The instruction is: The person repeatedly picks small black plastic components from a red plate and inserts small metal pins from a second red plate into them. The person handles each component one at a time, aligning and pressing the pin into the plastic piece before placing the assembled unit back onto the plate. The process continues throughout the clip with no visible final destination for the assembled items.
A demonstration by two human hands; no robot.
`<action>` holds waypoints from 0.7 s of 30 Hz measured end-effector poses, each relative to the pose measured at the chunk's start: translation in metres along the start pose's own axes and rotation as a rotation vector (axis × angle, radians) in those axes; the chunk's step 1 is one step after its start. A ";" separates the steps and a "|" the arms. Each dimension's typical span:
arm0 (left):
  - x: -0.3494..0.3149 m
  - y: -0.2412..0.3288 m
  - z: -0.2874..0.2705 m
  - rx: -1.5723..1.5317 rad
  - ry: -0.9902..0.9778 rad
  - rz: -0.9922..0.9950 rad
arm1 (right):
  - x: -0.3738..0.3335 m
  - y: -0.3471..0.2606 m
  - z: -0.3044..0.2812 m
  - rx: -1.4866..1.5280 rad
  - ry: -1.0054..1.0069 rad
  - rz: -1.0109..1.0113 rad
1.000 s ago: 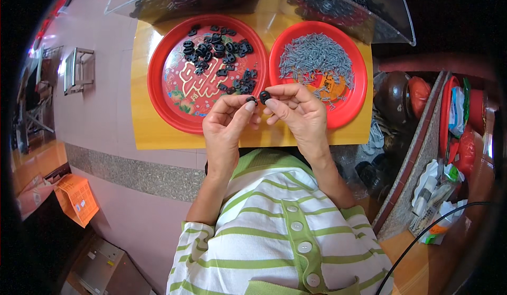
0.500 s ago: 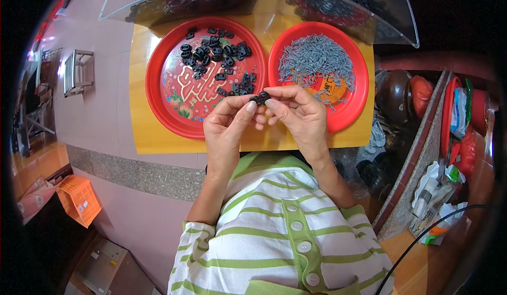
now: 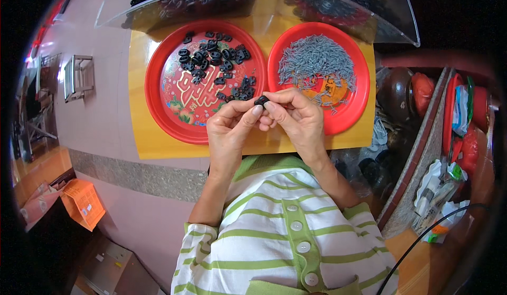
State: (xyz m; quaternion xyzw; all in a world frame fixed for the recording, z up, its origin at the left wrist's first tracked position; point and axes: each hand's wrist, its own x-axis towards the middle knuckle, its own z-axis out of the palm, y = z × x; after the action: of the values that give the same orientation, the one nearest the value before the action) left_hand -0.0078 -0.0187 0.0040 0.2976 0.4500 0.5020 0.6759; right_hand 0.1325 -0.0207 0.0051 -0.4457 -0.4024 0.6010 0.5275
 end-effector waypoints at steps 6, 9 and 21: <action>0.004 0.012 0.005 0.003 -0.052 -0.017 | 0.007 -0.006 -0.004 -0.322 0.038 -0.223; 0.003 0.013 0.005 0.038 -0.030 -0.007 | 0.007 -0.009 -0.001 -0.232 0.054 -0.168; 0.001 0.004 0.006 0.162 -0.084 -0.053 | -0.006 -0.008 -0.014 -0.438 0.017 -0.236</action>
State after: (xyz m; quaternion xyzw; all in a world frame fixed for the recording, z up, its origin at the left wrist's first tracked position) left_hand -0.0044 -0.0161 0.0094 0.3601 0.4679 0.4332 0.6810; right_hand 0.1482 -0.0254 0.0092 -0.5044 -0.5676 0.4299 0.4884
